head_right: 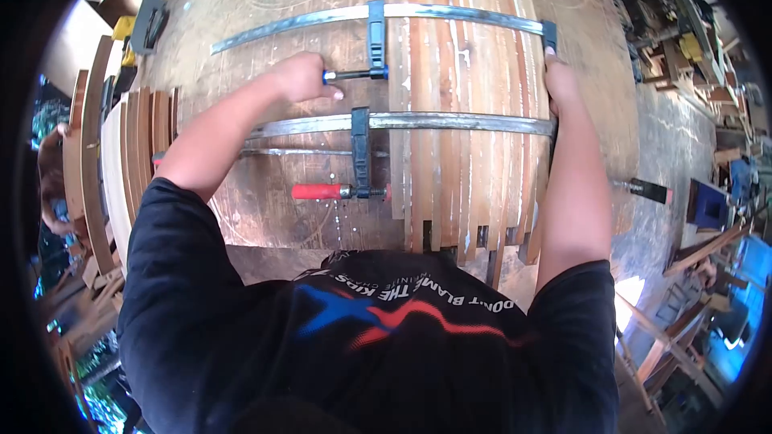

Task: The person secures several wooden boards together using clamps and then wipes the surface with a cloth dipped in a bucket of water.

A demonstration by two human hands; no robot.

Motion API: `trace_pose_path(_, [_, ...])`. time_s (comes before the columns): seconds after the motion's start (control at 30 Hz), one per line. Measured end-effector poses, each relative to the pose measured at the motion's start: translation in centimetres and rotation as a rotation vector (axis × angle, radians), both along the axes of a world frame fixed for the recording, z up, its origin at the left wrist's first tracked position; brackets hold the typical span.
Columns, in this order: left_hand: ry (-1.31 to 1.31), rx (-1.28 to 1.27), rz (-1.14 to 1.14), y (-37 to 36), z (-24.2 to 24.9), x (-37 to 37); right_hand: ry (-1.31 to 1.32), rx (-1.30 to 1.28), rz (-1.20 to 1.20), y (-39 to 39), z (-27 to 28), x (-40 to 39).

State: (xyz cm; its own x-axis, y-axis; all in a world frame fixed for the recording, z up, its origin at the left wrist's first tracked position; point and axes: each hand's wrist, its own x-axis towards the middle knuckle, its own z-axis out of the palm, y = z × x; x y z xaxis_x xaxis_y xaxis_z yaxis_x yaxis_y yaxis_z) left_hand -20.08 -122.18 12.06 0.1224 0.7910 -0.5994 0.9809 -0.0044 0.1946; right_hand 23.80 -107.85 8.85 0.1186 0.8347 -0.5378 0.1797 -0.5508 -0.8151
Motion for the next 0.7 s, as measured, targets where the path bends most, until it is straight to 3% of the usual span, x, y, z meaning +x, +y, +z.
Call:
trace_pose_path(0.03, [0.063, 0.151, -0.012, -1.0, -0.3, 0.1, 0.032, -0.021, -0.007, -0.1, 0.0, -0.1])
trace_pose_path(0.17, [0.05, 0.258, 0.073, -2.6, -0.1, 0.6, -0.043, -0.008, 0.02, 1.3, -2.4, 2.0])
trace_pose_path(0.3, [-0.188, 0.003, -0.1, -0.2, 0.3, -2.6, -0.024, -0.016, 0.006, 1.4, -1.9, 1.8])
trace_pose_path(0.4, [-0.571, -0.369, 0.214, 2.3, -2.7, -4.2, -0.045, 0.033, -0.022, 0.9, -1.4, 1.2])
trace_pose_path(0.43, [-0.609, -0.663, 0.401, 2.9, -3.3, -4.0, -0.092, 0.041, 0.003, 1.1, -2.0, 1.2])
trace_pose_path(0.47, [-0.49, -0.664, 0.333, 3.2, -3.4, -3.7, -0.142, 0.05, 0.019, 1.8, -3.1, 1.7])
trace_pose_path(0.53, [-0.251, -0.646, 0.156, 4.4, -3.2, -2.6, -0.228, 0.11, 0.04, 2.4, -3.9, 3.0])
trace_pose_path(0.7, [-0.029, 0.103, 0.006, -0.1, -1.5, -0.2, -0.101, 0.064, -0.012, 0.3, -1.3, 1.2])
